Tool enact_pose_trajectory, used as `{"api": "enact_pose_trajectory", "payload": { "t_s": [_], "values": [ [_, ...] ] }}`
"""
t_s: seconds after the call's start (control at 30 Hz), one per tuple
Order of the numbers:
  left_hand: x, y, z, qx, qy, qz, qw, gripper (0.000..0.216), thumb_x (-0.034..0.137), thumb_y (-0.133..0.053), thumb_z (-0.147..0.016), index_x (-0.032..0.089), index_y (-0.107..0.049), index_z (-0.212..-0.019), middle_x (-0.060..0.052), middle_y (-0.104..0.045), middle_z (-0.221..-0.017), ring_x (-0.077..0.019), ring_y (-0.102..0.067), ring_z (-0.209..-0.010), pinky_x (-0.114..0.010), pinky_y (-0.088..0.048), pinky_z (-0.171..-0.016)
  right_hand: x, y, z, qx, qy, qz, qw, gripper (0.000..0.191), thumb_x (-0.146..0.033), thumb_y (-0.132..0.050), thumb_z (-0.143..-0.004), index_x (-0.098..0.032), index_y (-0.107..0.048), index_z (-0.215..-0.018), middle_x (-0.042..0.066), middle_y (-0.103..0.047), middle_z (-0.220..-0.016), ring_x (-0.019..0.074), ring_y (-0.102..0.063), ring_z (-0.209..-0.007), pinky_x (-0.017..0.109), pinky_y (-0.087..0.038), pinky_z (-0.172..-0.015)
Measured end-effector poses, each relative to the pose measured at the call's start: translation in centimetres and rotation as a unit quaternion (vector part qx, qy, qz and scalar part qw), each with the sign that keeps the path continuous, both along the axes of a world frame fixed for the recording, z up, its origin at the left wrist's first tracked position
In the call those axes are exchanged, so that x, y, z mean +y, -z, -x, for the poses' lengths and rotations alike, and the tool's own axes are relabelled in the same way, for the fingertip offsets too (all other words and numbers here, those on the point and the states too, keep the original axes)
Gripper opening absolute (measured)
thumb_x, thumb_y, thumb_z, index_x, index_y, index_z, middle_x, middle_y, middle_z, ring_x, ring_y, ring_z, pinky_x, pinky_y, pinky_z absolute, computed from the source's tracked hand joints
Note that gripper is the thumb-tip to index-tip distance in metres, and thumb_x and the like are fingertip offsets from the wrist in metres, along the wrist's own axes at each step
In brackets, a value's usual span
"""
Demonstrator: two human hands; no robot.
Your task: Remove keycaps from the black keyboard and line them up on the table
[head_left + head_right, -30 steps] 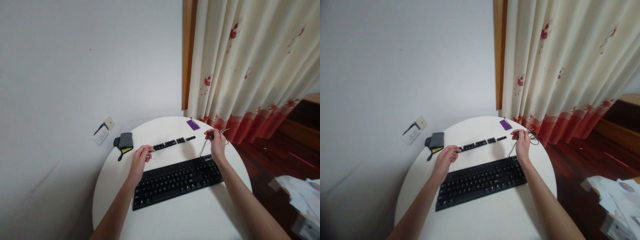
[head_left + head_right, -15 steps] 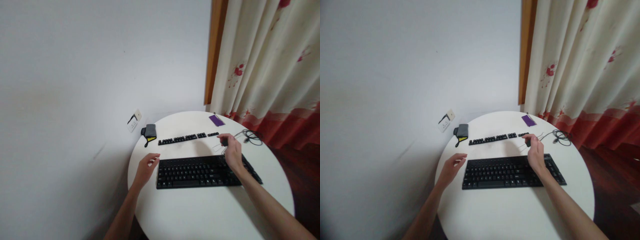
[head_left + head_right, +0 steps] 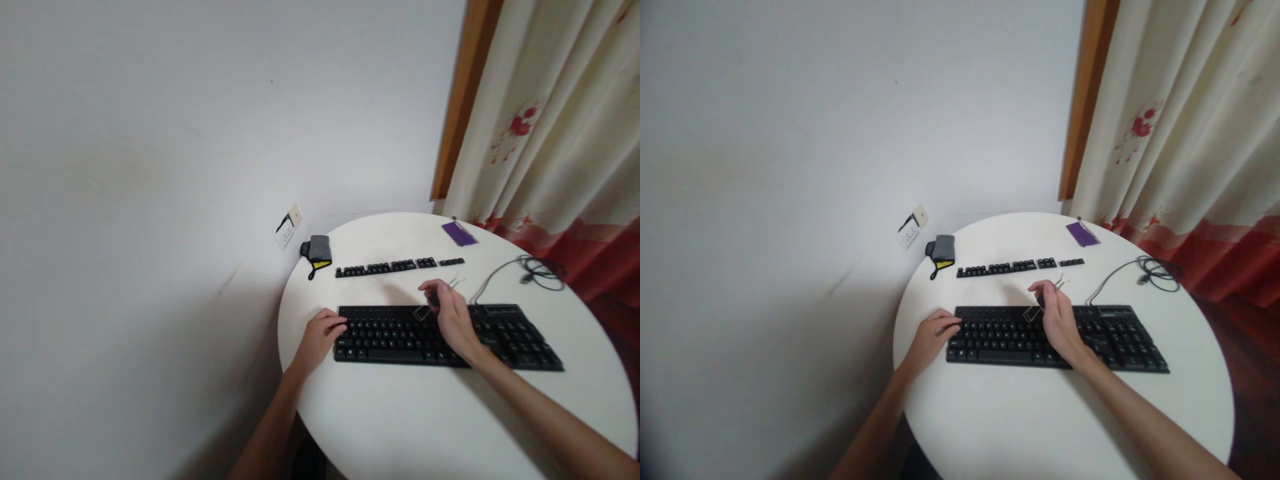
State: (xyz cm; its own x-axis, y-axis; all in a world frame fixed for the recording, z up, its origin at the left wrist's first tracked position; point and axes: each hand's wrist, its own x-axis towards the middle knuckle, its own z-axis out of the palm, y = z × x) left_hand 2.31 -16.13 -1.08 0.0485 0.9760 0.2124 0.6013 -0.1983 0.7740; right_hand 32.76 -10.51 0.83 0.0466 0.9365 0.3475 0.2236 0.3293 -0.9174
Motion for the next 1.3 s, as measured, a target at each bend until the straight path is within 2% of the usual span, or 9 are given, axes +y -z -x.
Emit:
{"api": "enact_pose_trajectory", "payload": {
  "t_s": [0.17, 0.27, 0.43, 0.7, 0.93, 1.17, 1.3],
  "values": [
    [-0.4, -0.1, -0.1, -0.014, 0.010, 0.005, 1.000, 0.016, 0.028, -0.064, -0.086, 0.023, -0.077, -0.095, -0.007, -0.068, -0.094, -0.0204, -0.062, -0.088, -0.032, -0.048, -0.081, -1.7, -0.4, 3.7, -0.029, -0.096, 0.040, 0.994, 0.044, -0.050, -0.031, -0.100, -0.022, -0.063, -0.090, 0.000, -0.052, -0.068, 0.0172, -0.051, -0.066, 0.027, -0.042, -0.059],
    [-0.7, 0.2, 0.1, -0.031, 0.014, -0.003, 0.999, 0.019, 0.025, -0.059, -0.089, 0.022, -0.076, -0.097, -0.007, -0.068, -0.094, -0.0199, -0.062, -0.089, -0.032, -0.049, -0.081, -1.9, -1.0, 6.1, -0.015, -0.144, 0.071, 0.987, 0.039, -0.049, -0.038, -0.098, -0.020, -0.063, -0.086, -0.001, -0.053, -0.066, 0.0152, -0.053, -0.063, 0.024, -0.042, -0.056],
    [-0.9, 1.1, 0.5, -0.066, 0.011, -0.015, 0.998, 0.021, 0.024, -0.057, -0.091, 0.020, -0.075, -0.100, -0.008, -0.069, -0.095, -0.0202, -0.062, -0.090, -0.032, -0.050, -0.081, -1.8, -1.0, 9.8, 0.010, -0.229, 0.144, 0.963, 0.027, -0.042, -0.053, -0.090, -0.017, -0.061, -0.085, -0.003, -0.057, -0.057, 0.0116, -0.052, -0.045, 0.022, -0.039, -0.045],
    [-1.1, 1.7, 0.9, -0.106, 0.015, -0.007, 0.994, 0.023, 0.022, -0.055, -0.093, 0.020, -0.074, -0.104, -0.008, -0.069, -0.096, -0.0188, -0.063, -0.089, -0.029, -0.050, -0.077, -2.1, 0.3, 11.8, -0.029, -0.190, 0.160, 0.968, 0.014, -0.029, -0.054, -0.085, -0.017, -0.060, -0.080, 0.000, -0.065, -0.061, 0.0134, -0.060, -0.047, 0.022, -0.045, -0.048],
    [-1.2, 1.7, 0.9, -0.126, 0.017, -0.011, 0.992, 0.022, 0.022, -0.055, -0.093, 0.019, -0.074, -0.103, -0.009, -0.068, -0.100, -0.0188, -0.063, -0.093, -0.030, -0.051, -0.082, -3.3, 0.3, 12.9, -0.089, -0.123, 0.135, 0.979, 0.014, -0.025, -0.052, -0.084, -0.017, -0.060, -0.076, 0.000, -0.063, -0.053, 0.0152, -0.061, -0.045, 0.023, -0.045, -0.048],
    [-1.3, 1.9, 0.8, -0.137, 0.014, -0.009, 0.990, 0.023, 0.020, -0.053, -0.093, 0.019, -0.073, -0.104, -0.009, -0.067, -0.103, -0.0187, -0.063, -0.095, -0.030, -0.052, -0.081, -3.6, 0.9, 13.6, -0.093, -0.128, 0.139, 0.978, 0.015, -0.027, -0.051, -0.086, -0.018, -0.059, -0.079, 0.001, -0.063, -0.054, 0.0154, -0.061, -0.045, 0.022, -0.043, -0.046],
    [-1.5, 2.0, 0.7, -0.156, 0.008, -0.011, 0.988, 0.027, 0.015, -0.048, -0.093, 0.018, -0.072, -0.104, -0.009, -0.066, -0.102, -0.0166, -0.064, -0.086, -0.029, -0.053, -0.078, -3.6, 0.3, 14.3, -0.153, -0.136, 0.102, 0.973, 0.013, -0.021, -0.050, -0.085, -0.018, -0.059, -0.076, 0.000, -0.063, -0.055, 0.0143, -0.061, -0.047, 0.021, -0.040, -0.049]
  ]
}}
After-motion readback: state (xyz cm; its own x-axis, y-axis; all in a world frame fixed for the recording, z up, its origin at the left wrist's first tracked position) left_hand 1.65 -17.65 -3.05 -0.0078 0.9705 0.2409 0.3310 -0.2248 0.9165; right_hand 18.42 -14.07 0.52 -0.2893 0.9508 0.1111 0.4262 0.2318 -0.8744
